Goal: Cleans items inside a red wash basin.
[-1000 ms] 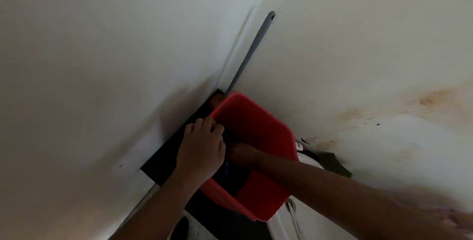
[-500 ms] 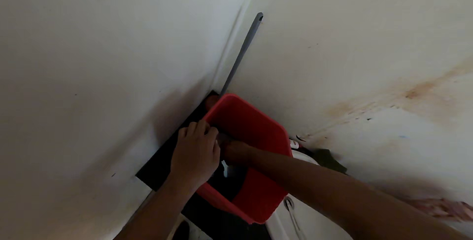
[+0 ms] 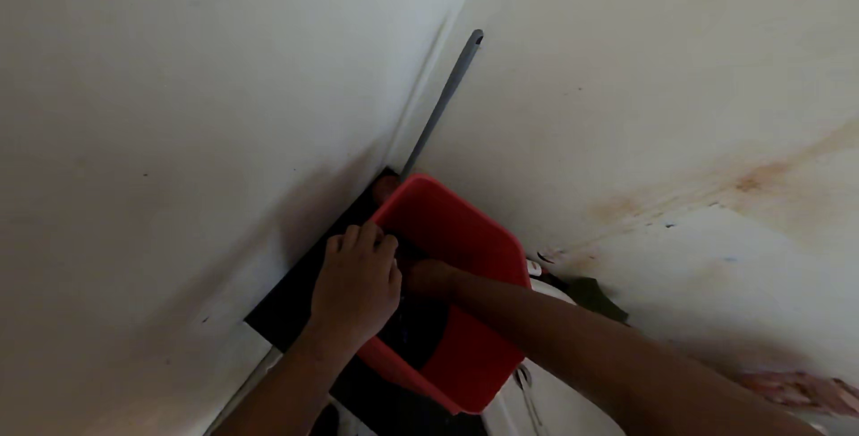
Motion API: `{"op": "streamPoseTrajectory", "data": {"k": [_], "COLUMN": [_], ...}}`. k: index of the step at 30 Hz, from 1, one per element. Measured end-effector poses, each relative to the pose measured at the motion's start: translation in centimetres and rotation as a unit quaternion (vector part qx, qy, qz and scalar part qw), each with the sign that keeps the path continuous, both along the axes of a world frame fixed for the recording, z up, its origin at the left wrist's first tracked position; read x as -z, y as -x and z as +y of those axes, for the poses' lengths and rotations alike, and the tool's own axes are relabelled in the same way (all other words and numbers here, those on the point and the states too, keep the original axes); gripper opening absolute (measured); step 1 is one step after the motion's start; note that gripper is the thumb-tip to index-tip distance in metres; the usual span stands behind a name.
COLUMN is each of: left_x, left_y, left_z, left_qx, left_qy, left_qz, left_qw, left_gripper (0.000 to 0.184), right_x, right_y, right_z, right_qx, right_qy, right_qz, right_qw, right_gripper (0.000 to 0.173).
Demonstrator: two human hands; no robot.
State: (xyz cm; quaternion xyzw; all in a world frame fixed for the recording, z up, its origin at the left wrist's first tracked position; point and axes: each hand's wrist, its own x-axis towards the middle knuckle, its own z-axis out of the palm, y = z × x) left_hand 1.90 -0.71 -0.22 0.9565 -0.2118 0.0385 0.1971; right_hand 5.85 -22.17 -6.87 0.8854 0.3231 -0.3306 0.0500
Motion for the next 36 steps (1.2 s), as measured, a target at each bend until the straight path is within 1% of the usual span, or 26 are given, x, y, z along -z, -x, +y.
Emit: {"op": "streamPoseTrajectory", "data": {"k": [4, 7, 12, 16, 18, 20, 22, 23, 26, 27, 29, 31, 33, 34, 36], "left_x": [0.4, 0.2, 0.0, -0.3, -0.4, -0.4, -0.4, -0.5, -0.6, -0.5, -0.6, -0.8, -0.9, -0.8, -0.9], "left_y": [0.1, 0.1, 0.0, 0.0, 0.0, 0.0, 0.1, 0.1, 0.1, 0.1, 0.1, 0.2, 0.1, 0.0, -0.6], "left_z": [0.1, 0.0, 0.0, 0.0, 0.0, 0.0, 0.0, 0.0, 0.1, 0.1, 0.2, 0.3, 0.5, 0.8, 1.7], "left_qx": [0.000, 0.003, 0.003, 0.004, 0.003, 0.003, 0.004, 0.002, -0.002, -0.003, -0.005, -0.006, 0.012, 0.035, 0.132], "left_qy": [0.011, 0.007, 0.002, -0.003, -0.003, 0.009, 0.017, 0.017, 0.023, 0.028, 0.047, 0.065, 0.090, 0.100, 0.081], "left_qz": [-0.021, -0.005, -0.007, 0.011, 0.009, 0.000, -0.003, 0.002, 0.008, 0.004, -0.002, 0.014, 0.033, 0.033, 0.001], "left_qw": [1.000, 1.000, 1.000, 1.000, 1.000, 1.000, 1.000, 1.000, 1.000, 1.000, 0.999, 0.998, 0.995, 0.994, 0.988], "left_gripper": [0.031, 0.032, 0.030, 0.030, 0.029, 0.028, 0.027, 0.027, 0.029, 0.030, 0.030, 0.030, 0.032, 0.035, 0.044], "right_x": [-0.1, -0.3, -0.8, -1.2, -1.4, -2.8, -5.4, -6.1, -5.4, -5.5, -6.0, -7.0, -7.7, -8.0, -8.7], "right_y": [0.2, 0.6, 1.3, 1.8, 1.9, 2.1, 2.5, 2.7, 2.8, 2.9, 3.2, 3.7, 4.4, 4.7, 5.2], "right_z": [0.4, 0.5, 0.3, -0.3, -0.7, -0.3, 0.9, 0.8, -1.6, -2.2, -3.0, -3.4, -4.0, -4.3, -4.7], "right_qx": [-0.017, -0.035, -0.019, -0.002, 0.004, 0.028, 0.074, 0.082, 0.063, 0.062, 0.070, 0.085, 0.096, 0.100, 0.113], "right_qy": [-0.001, -0.010, -0.017, -0.040, -0.047, -0.030, -0.011, -0.011, -0.062, -0.076, -0.086, -0.095, -0.118, -0.127, -0.138], "right_qz": [0.012, 0.015, 0.021, 0.000, -0.009, 0.002, 0.028, 0.027, -0.019, -0.029, -0.049, -0.065, -0.087, -0.099, -0.111], "right_qw": [1.000, 0.999, 0.999, 0.999, 0.999, 0.999, 0.997, 0.996, 0.996, 0.995, 0.993, 0.990, 0.985, 0.982, 0.978], "right_gripper": [0.036, 0.037, 0.036, 0.046, 0.044, 0.040, 0.041, 0.040, 0.038, 0.040, 0.044, 0.044, 0.042, 0.041, 0.039]}}
